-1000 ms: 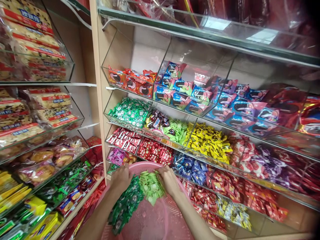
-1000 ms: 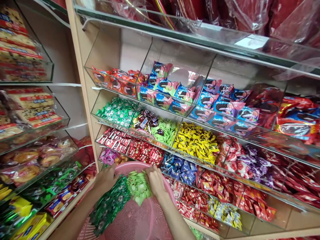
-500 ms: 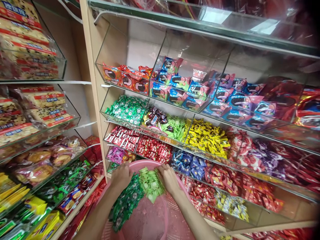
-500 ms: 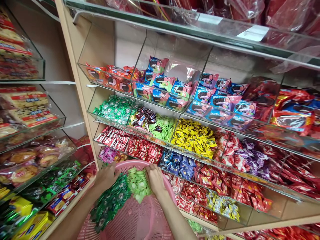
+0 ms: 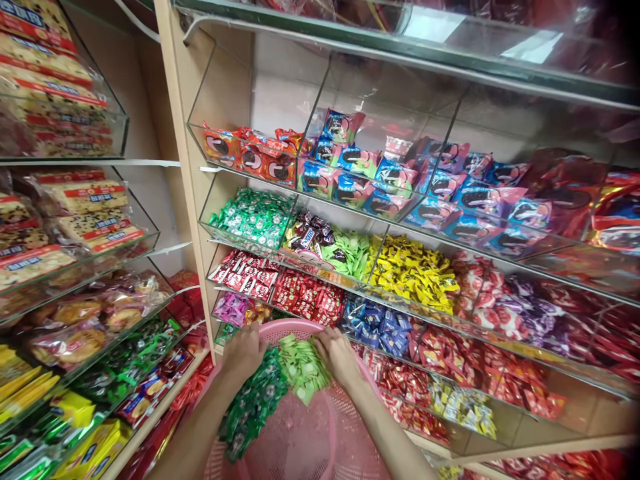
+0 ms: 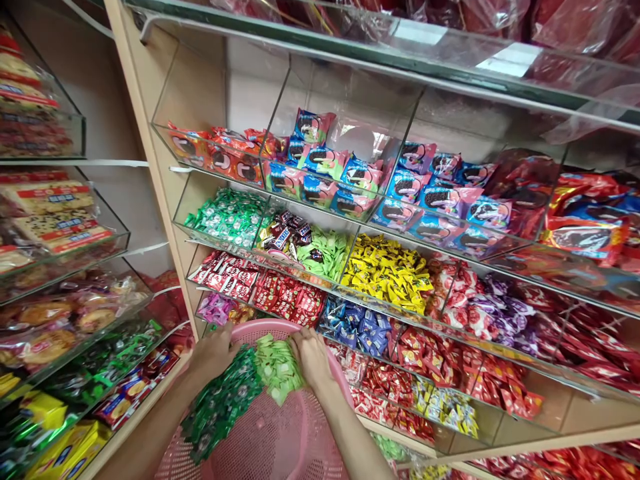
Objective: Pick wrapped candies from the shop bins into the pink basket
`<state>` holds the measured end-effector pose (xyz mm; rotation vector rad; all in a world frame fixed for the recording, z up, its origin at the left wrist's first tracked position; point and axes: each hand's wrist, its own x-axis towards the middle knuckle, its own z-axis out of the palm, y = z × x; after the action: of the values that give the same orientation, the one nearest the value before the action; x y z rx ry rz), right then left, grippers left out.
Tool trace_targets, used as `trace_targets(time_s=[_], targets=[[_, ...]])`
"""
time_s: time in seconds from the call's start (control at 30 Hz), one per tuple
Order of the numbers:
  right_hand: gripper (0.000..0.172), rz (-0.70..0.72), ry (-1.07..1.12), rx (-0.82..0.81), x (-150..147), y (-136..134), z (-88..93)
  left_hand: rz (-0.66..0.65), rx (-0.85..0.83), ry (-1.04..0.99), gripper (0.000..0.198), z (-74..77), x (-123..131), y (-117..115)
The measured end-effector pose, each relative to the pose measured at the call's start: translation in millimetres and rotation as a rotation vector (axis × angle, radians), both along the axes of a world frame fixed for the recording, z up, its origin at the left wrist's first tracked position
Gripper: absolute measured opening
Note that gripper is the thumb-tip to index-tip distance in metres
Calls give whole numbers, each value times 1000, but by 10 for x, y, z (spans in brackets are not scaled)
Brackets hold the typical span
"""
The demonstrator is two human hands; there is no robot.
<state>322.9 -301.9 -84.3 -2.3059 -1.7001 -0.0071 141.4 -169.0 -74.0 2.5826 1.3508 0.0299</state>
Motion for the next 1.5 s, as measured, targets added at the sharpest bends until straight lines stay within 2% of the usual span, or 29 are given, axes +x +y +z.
trace_targets(time_s=[0.1,0.27,0.53,0.73,0.87,1.07,1.23,1.3,1.4,1.5], targets=[[33,22,27,9,11,-24,-4,-7,2,-8,33,-6,1,-4],[23,92,38,-44,14,-78,7,-24,7,-24,34,-34,22,6],[18,115,45,-72,28,-99,-6,-38,10,-39,33,-46,35,3],[15,87,5,-7,34,-100,-49,-45,12,-12,30,10,34,-15],[24,71,-14,18,39,-119,-40,-47,17,-17,30,32,41,-29],[15,60,-42,12,60,-125,-58,-46,20,-3,31,38,50,-45],[14,67,-22,40,42,-117,-72,-56,43,4,29,20,52,-38],[20,76,22,91,29,-110,-28,-57,53,3,28,23,58,-41],[26,94,132,236,74,-138,137,-60,64,-3,28,36,73,-51],[28,58,254,412,282,-368,360,-62,85,-21,30,43,70,-55]])
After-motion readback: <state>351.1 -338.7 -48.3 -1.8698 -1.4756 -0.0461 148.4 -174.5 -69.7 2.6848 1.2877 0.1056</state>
